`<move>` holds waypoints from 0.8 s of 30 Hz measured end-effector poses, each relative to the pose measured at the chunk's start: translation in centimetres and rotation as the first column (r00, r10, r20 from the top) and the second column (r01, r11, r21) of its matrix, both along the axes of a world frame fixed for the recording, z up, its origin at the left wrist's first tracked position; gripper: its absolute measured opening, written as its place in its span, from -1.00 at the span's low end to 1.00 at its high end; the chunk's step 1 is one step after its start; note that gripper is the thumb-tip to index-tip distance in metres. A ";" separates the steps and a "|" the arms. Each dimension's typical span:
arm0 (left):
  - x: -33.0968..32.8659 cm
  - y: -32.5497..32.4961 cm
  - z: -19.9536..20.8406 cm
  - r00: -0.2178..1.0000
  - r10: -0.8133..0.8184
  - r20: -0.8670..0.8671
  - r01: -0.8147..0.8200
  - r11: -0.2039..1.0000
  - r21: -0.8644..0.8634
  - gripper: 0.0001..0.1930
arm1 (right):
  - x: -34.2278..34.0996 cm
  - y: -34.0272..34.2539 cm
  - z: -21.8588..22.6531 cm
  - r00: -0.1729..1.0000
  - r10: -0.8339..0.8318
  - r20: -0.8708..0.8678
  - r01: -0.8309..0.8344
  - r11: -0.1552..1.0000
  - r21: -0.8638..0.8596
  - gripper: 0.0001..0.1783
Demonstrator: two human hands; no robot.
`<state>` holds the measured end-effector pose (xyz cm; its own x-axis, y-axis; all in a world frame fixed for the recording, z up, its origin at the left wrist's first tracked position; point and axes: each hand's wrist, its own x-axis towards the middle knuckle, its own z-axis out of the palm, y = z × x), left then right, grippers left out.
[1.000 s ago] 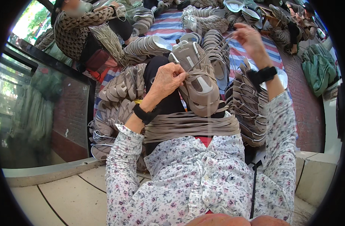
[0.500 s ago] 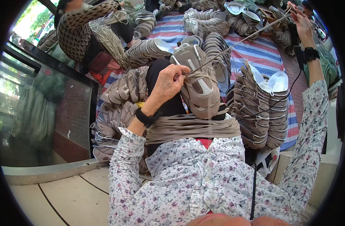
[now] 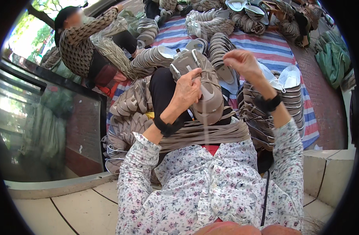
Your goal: Manually thread laces or cord through shoe components in a production environment.
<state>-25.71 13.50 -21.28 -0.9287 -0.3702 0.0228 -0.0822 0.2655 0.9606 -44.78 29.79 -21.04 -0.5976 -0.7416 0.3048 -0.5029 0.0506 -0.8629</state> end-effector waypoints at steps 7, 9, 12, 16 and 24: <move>0.2 -0.6 -2.5 0.989 0.064 -0.134 -0.112 0.913 -0.392 -0.75 | 5.0 -3.2 -3.9 0.941 0.020 0.338 0.052 0.977 -0.204 -0.81; -0.4 -1.4 -3.4 0.965 0.000 -0.262 -0.161 0.789 -0.593 -0.70 | 5.2 -3.8 -4.4 0.954 -0.008 0.300 0.064 0.982 -0.176 -0.82; -0.3 -0.8 -2.5 0.998 0.066 0.003 -0.061 0.933 -0.354 -0.64 | 5.4 -3.7 -4.9 0.904 0.004 0.428 0.076 0.982 -0.171 -0.84; 0.4 0.6 0.1 0.988 0.031 0.154 -0.025 0.999 -0.044 -0.56 | 5.5 -3.8 -5.7 0.852 0.030 0.523 0.091 0.974 -0.205 -0.86; -1.2 -2.0 -1.1 0.992 -0.037 0.120 0.002 0.960 0.280 -0.52 | 5.2 -4.0 -6.1 0.788 0.077 0.611 0.046 0.982 -0.182 -0.91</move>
